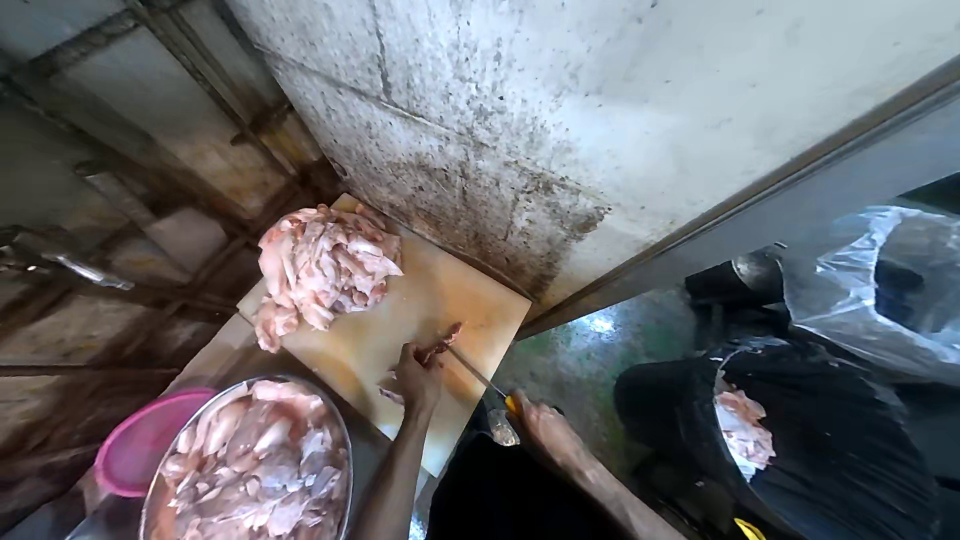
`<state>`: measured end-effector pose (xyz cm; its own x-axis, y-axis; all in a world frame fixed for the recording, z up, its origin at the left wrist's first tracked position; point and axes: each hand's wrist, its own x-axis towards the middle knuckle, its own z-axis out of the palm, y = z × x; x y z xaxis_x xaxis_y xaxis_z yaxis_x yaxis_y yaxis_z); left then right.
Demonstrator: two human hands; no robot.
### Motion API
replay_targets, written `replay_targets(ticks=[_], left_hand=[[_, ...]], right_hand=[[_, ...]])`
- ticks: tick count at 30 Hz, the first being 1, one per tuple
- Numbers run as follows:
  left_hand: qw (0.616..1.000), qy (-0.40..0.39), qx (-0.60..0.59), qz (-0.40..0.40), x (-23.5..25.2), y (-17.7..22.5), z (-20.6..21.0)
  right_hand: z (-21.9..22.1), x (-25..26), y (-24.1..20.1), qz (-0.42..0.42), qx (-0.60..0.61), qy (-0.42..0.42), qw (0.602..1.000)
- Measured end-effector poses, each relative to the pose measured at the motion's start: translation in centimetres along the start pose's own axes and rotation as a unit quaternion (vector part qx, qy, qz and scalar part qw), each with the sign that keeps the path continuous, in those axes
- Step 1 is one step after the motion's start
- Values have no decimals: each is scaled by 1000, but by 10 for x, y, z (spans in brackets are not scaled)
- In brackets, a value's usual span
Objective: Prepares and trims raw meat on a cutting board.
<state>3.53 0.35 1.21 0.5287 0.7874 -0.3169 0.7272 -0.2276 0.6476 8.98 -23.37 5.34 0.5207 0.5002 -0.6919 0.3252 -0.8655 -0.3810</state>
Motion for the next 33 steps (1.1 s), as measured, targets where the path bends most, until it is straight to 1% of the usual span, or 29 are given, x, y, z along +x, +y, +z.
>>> replay_targets(ticks=[3,5,7,10,12,15,17,20,22,24,26,29,31,33], left_hand=[[999,-10,34,0,-3,-3,-4],[998,-21,55,11,-3,-6,-6],[997,-23,67,24,-4,-8,-7],[997,-12,64,46,-4,-11,-4],[997,-20,57,52,-4,-11,-2],[994,-33,70,77,-1,-11,-3],[990,-46,95,95,1,-5,-4],[981,-80,140,104,0,2,-7],[980,-87,143,110,4,4,-11],[984,-70,116,115,7,-2,-20],[991,-38,70,106,9,-7,-31],[996,-2,-18,93,17,-4,-43],[989,-12,-98,108,18,4,-46],[971,-60,-201,118,19,16,-41]], right_hand=[[-5,8,-10,34,-25,2,999],[-9,10,-12,61,-33,16,997],[-9,8,-14,71,-36,27,996],[-10,6,-15,46,-42,34,997],[-8,3,-16,23,-56,26,998],[-5,4,-30,31,-95,8,995],[-6,11,-49,43,-106,2,993],[-7,33,-79,36,-101,-18,994],[-10,53,-85,20,-95,-24,995],[-11,66,-76,-2,-66,-32,997],[-8,74,-52,-40,-13,-33,999],[-7,61,-10,-77,53,-15,995],[1,41,21,-81,79,20,993],[12,19,49,-68,108,59,990]])
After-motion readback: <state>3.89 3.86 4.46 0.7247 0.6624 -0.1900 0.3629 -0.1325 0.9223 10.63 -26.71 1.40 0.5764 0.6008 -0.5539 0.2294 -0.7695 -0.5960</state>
